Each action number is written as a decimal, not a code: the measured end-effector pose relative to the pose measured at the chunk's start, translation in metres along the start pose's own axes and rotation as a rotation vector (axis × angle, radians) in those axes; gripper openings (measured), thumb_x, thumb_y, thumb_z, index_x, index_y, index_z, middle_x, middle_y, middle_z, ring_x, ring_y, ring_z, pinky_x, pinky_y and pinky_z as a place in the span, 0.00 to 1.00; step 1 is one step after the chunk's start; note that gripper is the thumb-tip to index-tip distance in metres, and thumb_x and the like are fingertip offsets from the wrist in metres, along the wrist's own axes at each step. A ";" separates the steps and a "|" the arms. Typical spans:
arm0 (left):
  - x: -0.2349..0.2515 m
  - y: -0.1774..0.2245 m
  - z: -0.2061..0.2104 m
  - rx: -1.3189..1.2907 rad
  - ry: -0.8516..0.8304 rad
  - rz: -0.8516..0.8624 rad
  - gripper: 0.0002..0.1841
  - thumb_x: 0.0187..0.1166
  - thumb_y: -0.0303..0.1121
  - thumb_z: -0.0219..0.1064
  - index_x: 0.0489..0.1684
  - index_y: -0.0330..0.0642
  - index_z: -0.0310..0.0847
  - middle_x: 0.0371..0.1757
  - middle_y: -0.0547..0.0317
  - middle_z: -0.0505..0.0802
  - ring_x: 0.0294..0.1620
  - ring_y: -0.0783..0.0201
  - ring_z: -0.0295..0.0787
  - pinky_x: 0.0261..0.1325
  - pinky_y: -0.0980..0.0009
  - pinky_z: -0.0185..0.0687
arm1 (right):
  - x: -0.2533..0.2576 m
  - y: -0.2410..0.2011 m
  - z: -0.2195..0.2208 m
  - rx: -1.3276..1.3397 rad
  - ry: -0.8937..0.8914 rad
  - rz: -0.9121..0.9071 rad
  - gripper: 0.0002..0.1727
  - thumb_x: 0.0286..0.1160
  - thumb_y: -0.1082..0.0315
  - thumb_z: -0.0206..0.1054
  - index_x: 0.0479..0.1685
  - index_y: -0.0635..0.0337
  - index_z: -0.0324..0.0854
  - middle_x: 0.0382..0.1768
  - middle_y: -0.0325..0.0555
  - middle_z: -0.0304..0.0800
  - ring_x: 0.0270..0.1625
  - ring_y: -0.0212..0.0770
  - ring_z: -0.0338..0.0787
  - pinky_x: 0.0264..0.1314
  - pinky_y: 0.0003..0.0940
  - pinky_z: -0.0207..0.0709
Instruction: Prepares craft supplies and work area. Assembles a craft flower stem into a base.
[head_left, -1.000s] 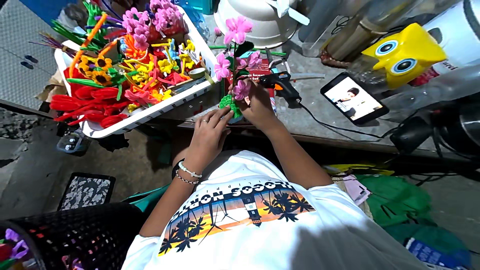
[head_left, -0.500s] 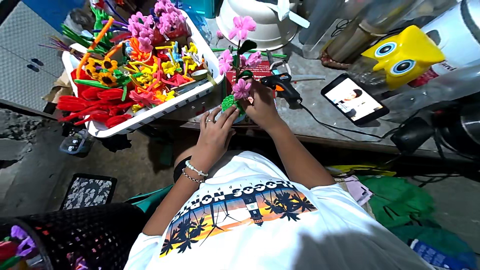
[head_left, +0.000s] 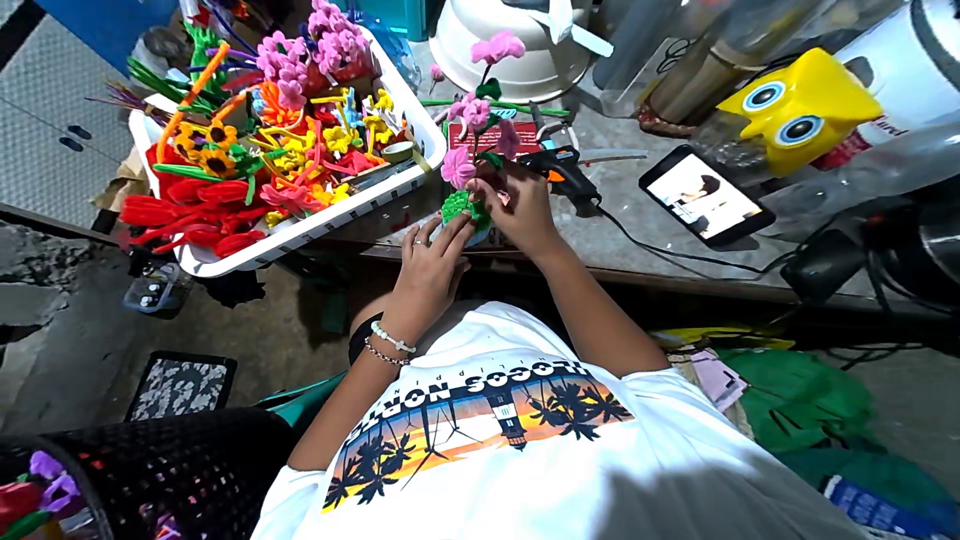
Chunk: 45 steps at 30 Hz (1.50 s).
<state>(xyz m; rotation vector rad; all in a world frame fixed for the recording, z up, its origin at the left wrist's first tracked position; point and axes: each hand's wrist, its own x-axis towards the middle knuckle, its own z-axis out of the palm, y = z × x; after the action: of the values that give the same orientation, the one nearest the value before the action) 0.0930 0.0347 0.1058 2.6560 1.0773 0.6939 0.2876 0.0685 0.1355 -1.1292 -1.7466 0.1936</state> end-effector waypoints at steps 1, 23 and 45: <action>0.000 0.000 0.000 -0.002 0.000 -0.002 0.27 0.81 0.33 0.68 0.82 0.45 0.74 0.88 0.56 0.74 0.87 0.43 0.65 0.84 0.36 0.56 | 0.001 0.000 0.000 0.005 -0.001 -0.006 0.12 0.80 0.70 0.68 0.51 0.72 0.88 0.45 0.56 0.95 0.47 0.41 0.96 0.58 0.35 0.87; -0.001 0.000 0.000 -0.006 -0.011 -0.024 0.25 0.83 0.35 0.67 0.80 0.46 0.75 0.86 0.57 0.76 0.87 0.45 0.66 0.83 0.37 0.59 | 0.004 0.004 0.002 -0.017 -0.005 -0.059 0.12 0.81 0.68 0.68 0.49 0.70 0.88 0.44 0.56 0.94 0.49 0.45 0.94 0.58 0.39 0.86; 0.000 0.001 -0.001 0.012 -0.022 -0.026 0.26 0.84 0.37 0.66 0.83 0.47 0.73 0.88 0.59 0.74 0.88 0.47 0.66 0.84 0.38 0.58 | 0.002 0.003 0.000 -0.049 0.041 -0.082 0.12 0.80 0.69 0.68 0.49 0.72 0.87 0.43 0.57 0.94 0.48 0.46 0.95 0.57 0.38 0.87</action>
<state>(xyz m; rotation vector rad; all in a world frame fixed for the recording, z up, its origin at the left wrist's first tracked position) 0.0928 0.0343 0.1073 2.6483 1.1123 0.6539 0.2893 0.0722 0.1351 -1.0869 -1.7659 0.0780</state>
